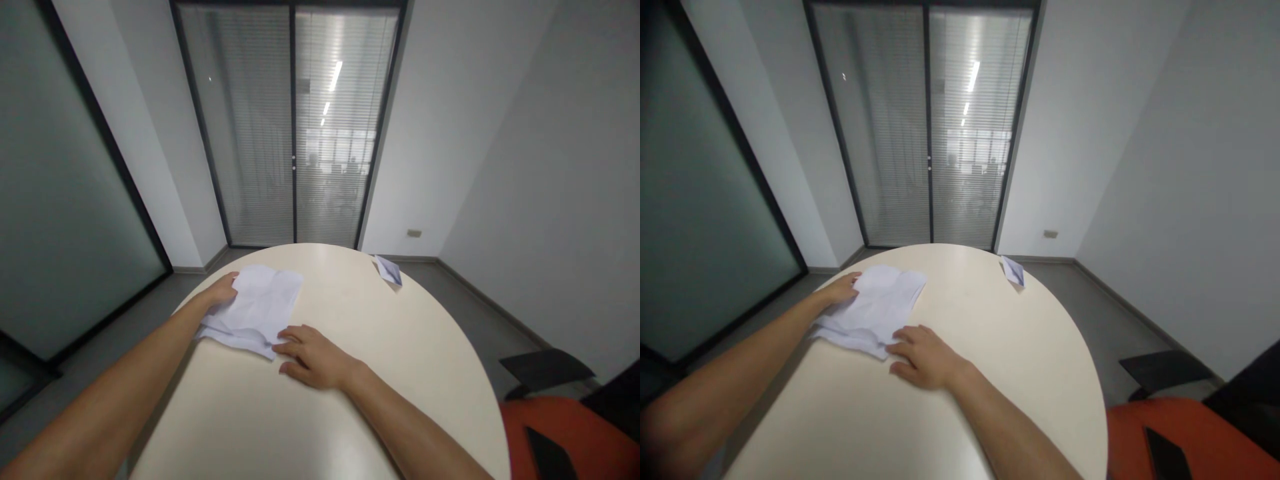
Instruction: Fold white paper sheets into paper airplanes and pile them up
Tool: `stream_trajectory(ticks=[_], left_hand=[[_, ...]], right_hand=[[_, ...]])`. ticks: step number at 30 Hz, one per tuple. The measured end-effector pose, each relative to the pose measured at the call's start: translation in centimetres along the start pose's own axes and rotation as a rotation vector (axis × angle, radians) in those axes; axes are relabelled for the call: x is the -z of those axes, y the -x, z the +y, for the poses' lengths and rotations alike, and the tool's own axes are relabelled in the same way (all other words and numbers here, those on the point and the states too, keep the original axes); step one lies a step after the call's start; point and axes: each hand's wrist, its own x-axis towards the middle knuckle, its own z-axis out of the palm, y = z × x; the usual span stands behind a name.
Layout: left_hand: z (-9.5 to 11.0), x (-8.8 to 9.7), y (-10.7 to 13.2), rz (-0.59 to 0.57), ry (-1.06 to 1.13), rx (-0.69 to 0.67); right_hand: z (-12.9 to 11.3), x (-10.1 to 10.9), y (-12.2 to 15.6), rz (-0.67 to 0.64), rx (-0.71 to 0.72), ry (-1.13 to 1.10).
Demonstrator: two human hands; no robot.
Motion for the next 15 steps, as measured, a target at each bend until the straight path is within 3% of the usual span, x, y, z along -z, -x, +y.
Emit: stream_trajectory(ticks=[2,5,10,12,15], left_hand=[[-0.1,-0.6,0.0,0.001,-0.12,-0.03],[-0.3,-2.8,0.7,-0.017,-0.212,-0.106],[-1.5,-9.6,5.9,-0.213,-0.186,-0.236],[-2.3,-12.5,9.1,-0.315,-0.213,-0.296],[-3.9,-15.7,13.5,-0.429,-0.438,-0.346]], right_hand=[[1.2,0.8,0.4,0.073,-0.082,0.024],[5.0,3.0,2.0,0.259,-0.447,0.155],[13.5,7.9,6.7,0.634,-1.058,0.311],[16.2,9.2,8.6,0.621,-1.181,0.324],[18.9,10.3,10.7,0.589,-1.292,0.353]])
